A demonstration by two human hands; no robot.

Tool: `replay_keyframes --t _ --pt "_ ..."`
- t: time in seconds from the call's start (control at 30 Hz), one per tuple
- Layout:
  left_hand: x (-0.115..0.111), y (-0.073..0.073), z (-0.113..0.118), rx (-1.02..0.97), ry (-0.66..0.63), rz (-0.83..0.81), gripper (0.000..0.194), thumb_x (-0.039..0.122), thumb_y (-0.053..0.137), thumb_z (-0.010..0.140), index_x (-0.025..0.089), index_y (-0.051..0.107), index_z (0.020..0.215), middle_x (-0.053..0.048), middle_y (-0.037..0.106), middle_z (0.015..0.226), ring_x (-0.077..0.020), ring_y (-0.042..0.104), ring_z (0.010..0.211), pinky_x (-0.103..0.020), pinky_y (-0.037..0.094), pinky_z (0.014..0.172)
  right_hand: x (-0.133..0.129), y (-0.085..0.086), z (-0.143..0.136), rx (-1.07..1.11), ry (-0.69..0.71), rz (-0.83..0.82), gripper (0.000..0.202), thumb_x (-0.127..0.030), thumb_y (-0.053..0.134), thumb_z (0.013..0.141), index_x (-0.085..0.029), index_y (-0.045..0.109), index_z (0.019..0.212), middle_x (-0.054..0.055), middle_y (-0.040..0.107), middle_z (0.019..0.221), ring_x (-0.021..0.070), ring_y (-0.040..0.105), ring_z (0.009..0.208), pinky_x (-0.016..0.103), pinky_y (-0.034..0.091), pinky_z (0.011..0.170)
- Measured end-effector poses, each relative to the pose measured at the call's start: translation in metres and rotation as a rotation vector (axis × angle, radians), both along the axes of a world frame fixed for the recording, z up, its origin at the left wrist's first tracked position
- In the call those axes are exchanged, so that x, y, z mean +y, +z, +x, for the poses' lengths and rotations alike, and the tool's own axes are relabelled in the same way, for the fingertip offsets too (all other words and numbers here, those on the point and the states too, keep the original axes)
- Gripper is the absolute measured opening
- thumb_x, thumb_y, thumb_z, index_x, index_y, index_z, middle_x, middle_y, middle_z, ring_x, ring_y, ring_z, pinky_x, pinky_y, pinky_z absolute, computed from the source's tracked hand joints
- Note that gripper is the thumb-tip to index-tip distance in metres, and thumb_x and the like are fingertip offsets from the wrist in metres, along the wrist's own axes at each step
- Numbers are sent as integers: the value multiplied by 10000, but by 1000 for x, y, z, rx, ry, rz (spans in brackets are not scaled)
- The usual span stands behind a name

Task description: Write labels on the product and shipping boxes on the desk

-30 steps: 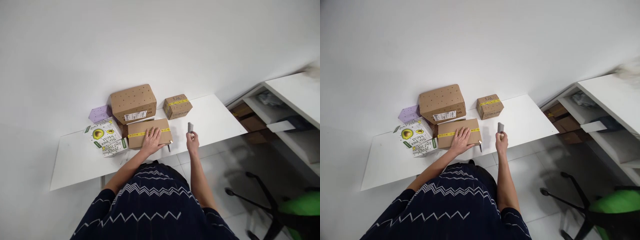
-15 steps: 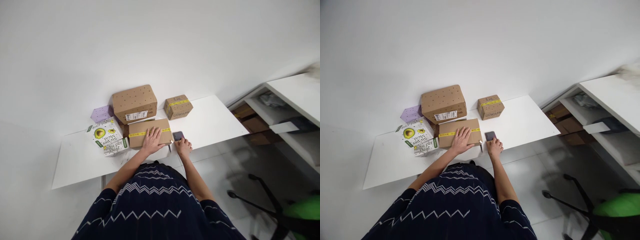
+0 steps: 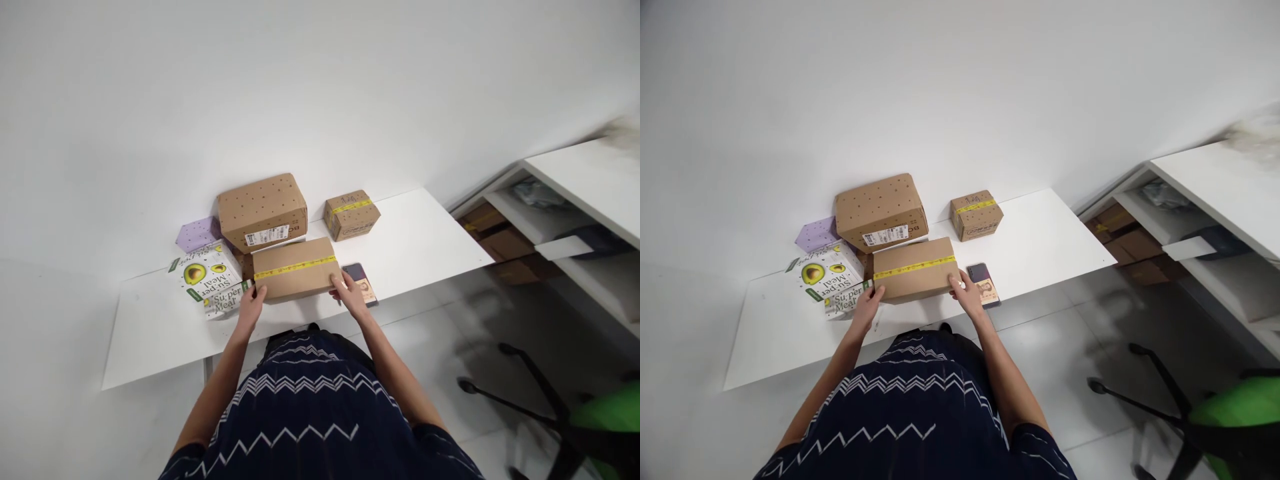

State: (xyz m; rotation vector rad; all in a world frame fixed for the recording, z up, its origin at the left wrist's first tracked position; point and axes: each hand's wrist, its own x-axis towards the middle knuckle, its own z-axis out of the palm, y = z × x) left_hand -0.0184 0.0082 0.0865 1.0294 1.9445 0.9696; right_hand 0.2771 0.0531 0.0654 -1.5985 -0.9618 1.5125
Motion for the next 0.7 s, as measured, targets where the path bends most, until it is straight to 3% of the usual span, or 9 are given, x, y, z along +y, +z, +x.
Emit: replay_keyframes --t 0.13,0.23,0.3,0.4,0.5,0.63,0.7 --pt "-19 29 25 -9 -49 72 497 545 664 792 155 665 1099 -116 693 1064 -248 661 929 -420 540 871 -8 28 25 20 -107 99 669 -644 690 767 -192 645 1258 59 717 912 194 692 697 319 591 653" --pt "-30 53 53 -136 -234 125 504 513 667 830 180 640 1206 -112 661 1137 -215 662 940 -355 569 805 -15 51 70 -33 -209 256 600 -612 692 792 -197 655 1224 28 703 882 153 645 645 295 574 611" --pt "-22 63 74 -230 -388 142 547 478 670 847 217 596 1321 -121 596 1276 -202 661 966 -336 582 793 -12 61 100 -71 -330 342 552 -594 685 803 -194 660 1183 13 685 848 136 627 631 266 552 574" --pt "16 70 106 -346 -549 140 693 432 710 827 261 493 1462 -137 505 1402 -180 667 921 -362 596 819 16 70 133 -100 -465 423 497 -584 667 807 -175 659 1089 -26 609 678 123 593 554 224 480 490" --pt "71 73 135 -439 -601 219 825 410 748 802 273 395 1535 -136 458 1490 -245 643 1092 -426 561 959 67 79 151 -105 -527 472 427 -563 646 814 -169 638 980 -41 558 620 106 548 493 211 430 454" --pt "140 72 160 -601 -625 252 961 385 760 799 297 230 1596 -103 414 1570 -304 567 1278 -497 445 1107 145 93 153 -169 -547 462 327 -484 588 876 -178 608 993 -33 538 654 103 507 496 224 385 442" --pt "165 67 166 -606 -576 225 1015 358 769 793 292 166 1607 -108 285 1641 -324 475 1386 -508 381 1152 176 97 146 -185 -533 407 290 -442 568 897 -179 596 1018 -9 561 727 107 513 542 242 399 479"
